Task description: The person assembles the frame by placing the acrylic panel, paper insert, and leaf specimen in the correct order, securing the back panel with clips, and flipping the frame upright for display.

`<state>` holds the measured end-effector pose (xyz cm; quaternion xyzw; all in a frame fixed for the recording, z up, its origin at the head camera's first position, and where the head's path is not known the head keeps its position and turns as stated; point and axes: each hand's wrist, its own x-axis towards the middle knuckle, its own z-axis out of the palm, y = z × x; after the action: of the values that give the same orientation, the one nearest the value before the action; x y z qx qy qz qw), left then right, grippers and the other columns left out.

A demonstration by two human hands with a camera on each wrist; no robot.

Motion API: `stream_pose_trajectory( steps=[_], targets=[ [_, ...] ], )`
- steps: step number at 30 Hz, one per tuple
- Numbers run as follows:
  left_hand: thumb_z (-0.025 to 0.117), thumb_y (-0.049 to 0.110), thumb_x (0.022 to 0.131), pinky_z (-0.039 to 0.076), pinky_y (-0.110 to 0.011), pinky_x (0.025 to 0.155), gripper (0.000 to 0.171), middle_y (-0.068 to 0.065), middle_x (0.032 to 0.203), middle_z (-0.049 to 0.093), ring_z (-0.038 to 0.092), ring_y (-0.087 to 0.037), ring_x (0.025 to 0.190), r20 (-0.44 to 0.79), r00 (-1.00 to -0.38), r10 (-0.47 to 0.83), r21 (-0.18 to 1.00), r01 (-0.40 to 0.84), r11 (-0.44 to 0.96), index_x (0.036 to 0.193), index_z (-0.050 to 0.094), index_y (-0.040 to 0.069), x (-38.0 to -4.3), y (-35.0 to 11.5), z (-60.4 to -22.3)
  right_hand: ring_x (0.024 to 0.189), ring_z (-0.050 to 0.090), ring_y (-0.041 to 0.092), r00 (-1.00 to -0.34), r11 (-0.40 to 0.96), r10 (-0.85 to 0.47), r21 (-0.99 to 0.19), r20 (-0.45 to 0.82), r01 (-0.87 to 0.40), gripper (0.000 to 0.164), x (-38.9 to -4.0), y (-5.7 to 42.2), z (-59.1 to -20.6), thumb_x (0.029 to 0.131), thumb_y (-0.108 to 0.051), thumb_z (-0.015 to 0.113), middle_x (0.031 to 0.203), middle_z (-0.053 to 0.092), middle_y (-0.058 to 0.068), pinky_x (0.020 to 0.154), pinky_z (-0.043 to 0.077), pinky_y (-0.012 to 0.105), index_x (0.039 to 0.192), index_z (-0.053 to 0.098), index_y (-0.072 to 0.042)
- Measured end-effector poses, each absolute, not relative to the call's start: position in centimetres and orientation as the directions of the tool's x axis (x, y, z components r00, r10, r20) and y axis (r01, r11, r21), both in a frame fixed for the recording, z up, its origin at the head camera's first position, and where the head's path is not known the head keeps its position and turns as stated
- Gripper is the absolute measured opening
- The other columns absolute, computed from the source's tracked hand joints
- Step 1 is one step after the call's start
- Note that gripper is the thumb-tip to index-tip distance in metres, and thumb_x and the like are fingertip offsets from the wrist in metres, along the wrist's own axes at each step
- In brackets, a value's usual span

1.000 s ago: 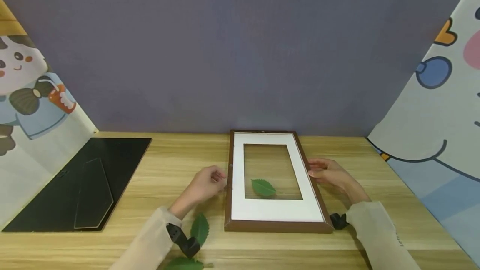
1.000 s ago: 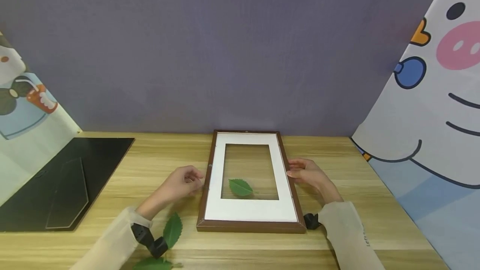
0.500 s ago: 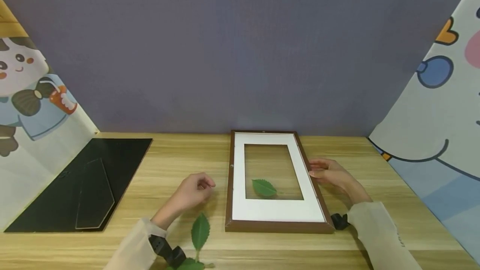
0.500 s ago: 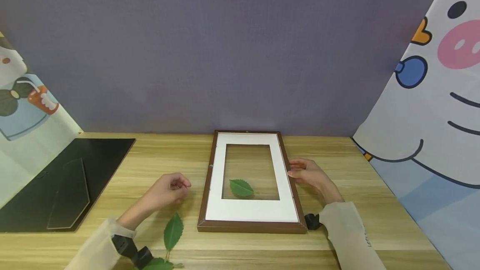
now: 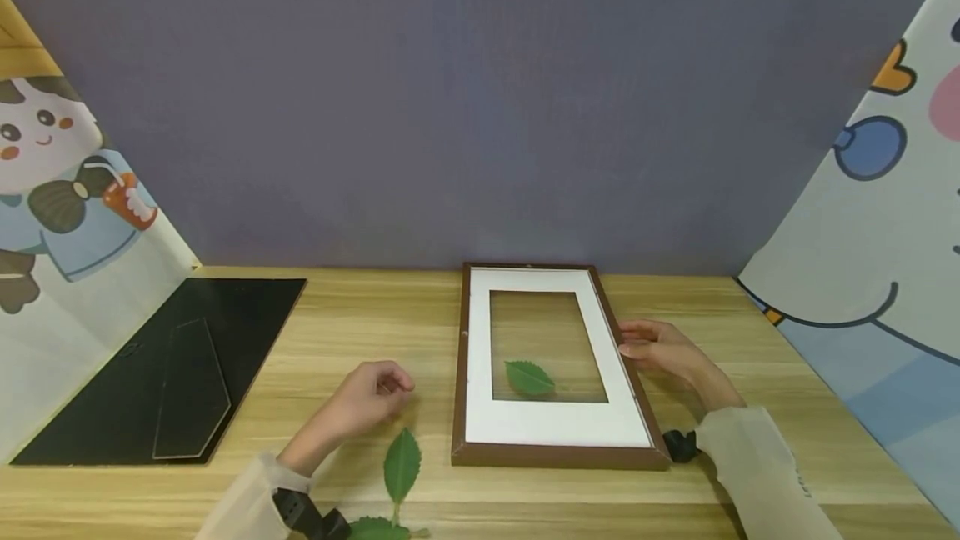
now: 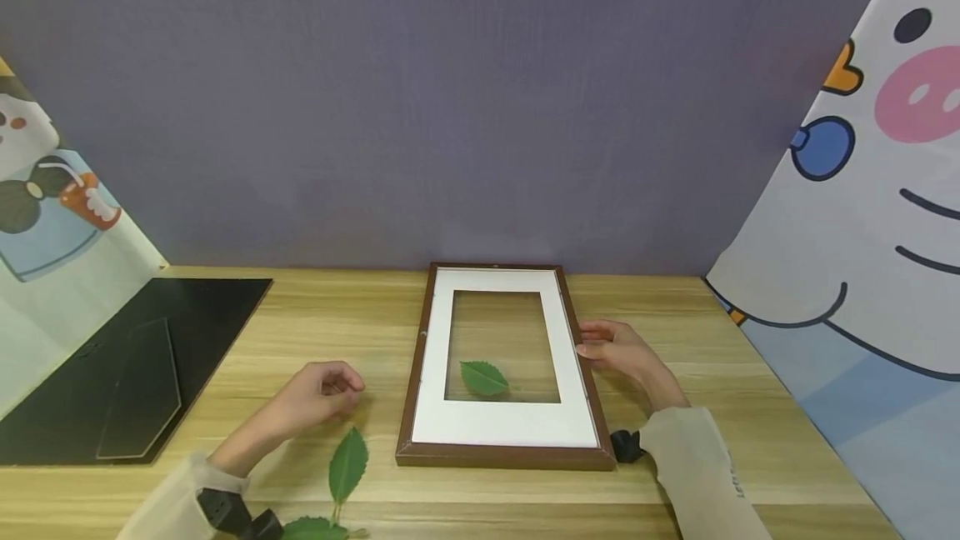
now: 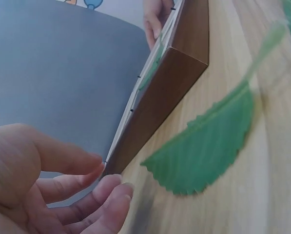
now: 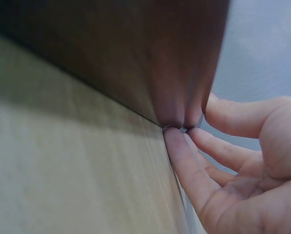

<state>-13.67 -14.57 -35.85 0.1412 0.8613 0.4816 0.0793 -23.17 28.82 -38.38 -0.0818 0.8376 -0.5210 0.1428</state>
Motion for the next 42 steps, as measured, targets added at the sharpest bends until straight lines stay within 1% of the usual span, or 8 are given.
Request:
stream_pose_trajectory(
  steps=[10,15,19,22,27,32,38,42],
  targets=[
    [0.061,0.002,0.086,0.053,-0.023,0.056,0.015,-0.009,0.081,0.061,0.056,-0.015,0.066,-0.061,-0.920,0.388,0.872,0.140,0.470,0.097,0.061,-0.008,-13.3,-16.0,-36.9,0.109,0.058,0.022,-0.948,0.442,-0.273,-0.896,-0.162,0.025,0.062,-23.2,28.7,-38.6,0.090,-0.010,0.062,0.136,0.038,0.039,0.089,0.054,0.031,0.137,0.032,0.017],
    [0.061,0.006,0.088,0.053,-0.023,0.057,0.017,-0.008,0.081,0.062,0.057,-0.015,0.068,-0.089,-0.912,0.401,0.879,0.118,0.462,0.097,0.063,-0.008,-13.2,-16.4,-37.1,0.116,0.054,0.030,-0.949,0.437,-0.275,-0.899,-0.155,0.020,0.062,-23.1,28.7,-38.6,0.091,-0.010,0.062,0.138,0.037,0.039,0.091,0.053,0.033,0.138,0.031,0.016],
    [0.060,0.005,0.090,0.055,-0.023,0.058,0.018,-0.010,0.081,0.064,0.059,-0.015,0.069,-0.104,-0.902,0.420,0.897,0.097,0.431,0.098,0.064,-0.011,-13.2,-16.7,-37.3,0.121,0.050,0.036,-0.948,0.435,-0.282,-0.901,-0.147,0.011,0.064,-23.0,28.7,-38.5,0.091,-0.012,0.062,0.139,0.036,0.039,0.093,0.053,0.035,0.138,0.031,0.017],
    [0.060,0.004,0.089,0.055,-0.023,0.058,0.020,-0.011,0.081,0.066,0.060,-0.014,0.069,-0.107,-0.894,0.436,0.908,0.091,0.408,0.099,0.064,-0.013,-13.1,-16.9,-37.4,0.120,0.051,0.034,-0.951,0.435,-0.270,-0.900,-0.151,0.019,0.063,-23.0,28.7,-38.5,0.091,-0.012,0.062,0.139,0.036,0.038,0.092,0.053,0.035,0.138,0.032,0.016],
    [0.059,0.006,0.090,0.054,-0.023,0.056,0.021,-0.009,0.078,0.065,0.058,-0.010,0.066,-0.110,-0.875,0.472,0.913,0.099,0.397,0.097,0.065,-0.013,-13.2,-17.2,-37.5,0.118,0.053,0.031,-0.951,0.424,-0.268,-0.905,-0.155,0.028,0.062,-23.2,28.5,-38.7,0.091,-0.011,0.062,0.138,0.037,0.038,0.092,0.053,0.035,0.139,0.032,0.015],
    [0.058,0.006,0.092,0.052,-0.020,0.053,0.018,-0.006,0.073,0.061,0.055,-0.007,0.061,-0.106,-0.859,0.500,0.919,0.107,0.379,0.093,0.065,-0.011,-13.1,-17.6,-37.6,0.119,0.052,0.033,-0.947,0.416,-0.284,-0.909,-0.147,0.016,0.061,-23.4,28.0,-38.6,0.091,-0.010,0.061,0.139,0.036,0.038,0.094,0.053,0.038,0.138,0.032,0.016],
    [0.059,0.004,0.088,0.051,-0.019,0.053,0.016,-0.005,0.072,0.061,0.055,-0.008,0.061,-0.118,-0.841,0.529,0.926,0.099,0.363,0.092,0.065,-0.010,-13.1,-17.4,-37.6,0.121,0.050,0.040,-0.951,0.436,-0.271,-0.900,-0.147,0.015,0.061,-23.1,28.3,-38.7,0.091,-0.010,0.061,0.139,0.036,0.038,0.096,0.051,0.042,0.138,0.031,0.016],
    [0.059,0.004,0.087,0.049,-0.018,0.052,0.015,-0.005,0.071,0.061,0.054,-0.008,0.060,-0.126,-0.837,0.533,0.928,0.091,0.361,0.091,0.066,-0.009,-13.0,-17.1,-37.6,0.122,0.050,0.040,-0.954,0.436,-0.258,-0.899,-0.152,0.026,0.062,-23.0,28.6,-38.8,0.091,-0.012,0.063,0.139,0.037,0.038,0.096,0.051,0.042,0.139,0.032,0.015]
  ],
)
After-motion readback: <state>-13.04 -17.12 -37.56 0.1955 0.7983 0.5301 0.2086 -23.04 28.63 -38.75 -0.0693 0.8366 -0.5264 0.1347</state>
